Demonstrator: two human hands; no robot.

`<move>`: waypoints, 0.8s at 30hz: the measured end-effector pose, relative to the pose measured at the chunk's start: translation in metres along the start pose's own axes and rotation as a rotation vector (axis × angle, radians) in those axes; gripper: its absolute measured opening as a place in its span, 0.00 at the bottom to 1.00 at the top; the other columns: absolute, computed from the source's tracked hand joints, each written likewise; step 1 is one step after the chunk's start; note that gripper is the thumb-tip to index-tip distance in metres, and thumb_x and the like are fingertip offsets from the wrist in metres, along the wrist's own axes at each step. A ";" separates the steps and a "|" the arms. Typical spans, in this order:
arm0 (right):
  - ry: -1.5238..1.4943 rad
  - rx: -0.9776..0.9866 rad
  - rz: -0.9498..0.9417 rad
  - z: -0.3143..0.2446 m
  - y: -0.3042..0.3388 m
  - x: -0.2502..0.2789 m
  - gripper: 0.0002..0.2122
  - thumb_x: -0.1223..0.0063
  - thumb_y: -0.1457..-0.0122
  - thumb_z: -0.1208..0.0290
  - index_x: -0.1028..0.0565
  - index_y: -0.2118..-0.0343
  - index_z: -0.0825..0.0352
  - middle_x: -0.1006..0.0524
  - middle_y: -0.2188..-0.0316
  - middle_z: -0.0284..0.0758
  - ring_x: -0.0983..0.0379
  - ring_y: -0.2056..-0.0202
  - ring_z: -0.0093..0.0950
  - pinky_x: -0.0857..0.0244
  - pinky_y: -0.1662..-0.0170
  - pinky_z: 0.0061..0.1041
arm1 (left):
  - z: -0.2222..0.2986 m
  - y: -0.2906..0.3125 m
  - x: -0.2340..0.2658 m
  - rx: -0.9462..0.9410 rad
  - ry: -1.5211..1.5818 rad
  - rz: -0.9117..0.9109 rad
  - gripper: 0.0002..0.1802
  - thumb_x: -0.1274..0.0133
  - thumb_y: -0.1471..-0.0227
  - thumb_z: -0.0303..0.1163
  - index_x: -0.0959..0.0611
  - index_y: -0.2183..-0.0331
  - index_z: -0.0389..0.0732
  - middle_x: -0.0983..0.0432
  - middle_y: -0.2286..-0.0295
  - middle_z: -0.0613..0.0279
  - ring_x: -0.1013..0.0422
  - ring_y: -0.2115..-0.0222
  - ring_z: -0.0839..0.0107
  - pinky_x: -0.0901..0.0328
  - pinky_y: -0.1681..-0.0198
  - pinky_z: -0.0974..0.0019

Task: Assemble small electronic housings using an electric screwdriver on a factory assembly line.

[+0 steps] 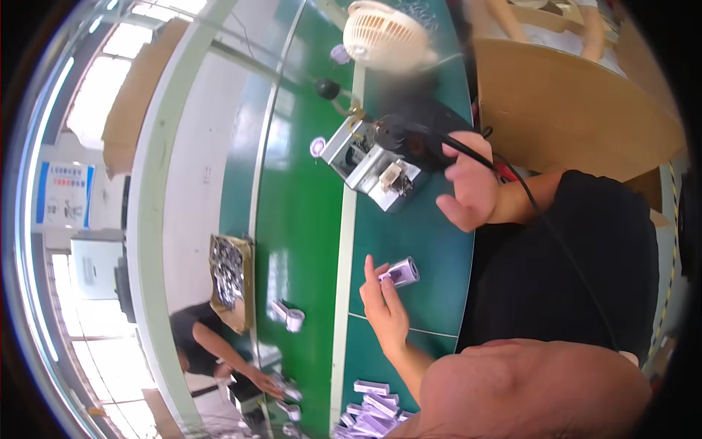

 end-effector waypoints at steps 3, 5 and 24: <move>0.083 -0.125 -0.003 0.010 -0.035 0.040 0.26 0.41 0.40 0.66 0.34 0.44 0.76 0.34 0.40 0.53 0.36 0.40 0.45 0.45 0.35 0.41 | 0.005 0.015 -0.053 0.047 0.307 0.049 0.29 0.56 0.30 0.35 0.37 0.33 0.39 0.21 0.49 0.51 0.29 0.52 0.63 0.35 0.45 0.61; -0.141 -0.366 -0.031 0.009 -0.052 0.043 0.28 0.50 0.31 0.63 0.39 0.36 0.78 0.38 0.35 0.53 0.35 0.39 0.39 0.41 0.37 0.35 | 0.003 0.011 -0.057 0.001 0.487 0.075 0.27 0.57 0.30 0.35 0.35 0.35 0.36 0.22 0.48 0.49 0.29 0.51 0.64 0.35 0.45 0.61; -0.691 -0.683 -0.165 0.011 -0.127 0.010 0.50 0.85 0.40 0.22 0.25 0.59 0.73 0.25 0.78 0.33 0.31 0.82 0.20 0.34 0.76 0.20 | -0.018 -0.014 -0.112 -0.085 0.916 0.127 0.28 0.62 0.30 0.43 0.26 0.45 0.27 0.25 0.47 0.41 0.31 0.44 0.58 0.42 0.39 0.58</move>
Point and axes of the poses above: each hand's wrist, its own y-axis away from the middle knuckle, its own x-axis out of the back of the hand, z = x × y, the point moved 1 cm from there along -y, towards the middle knuckle
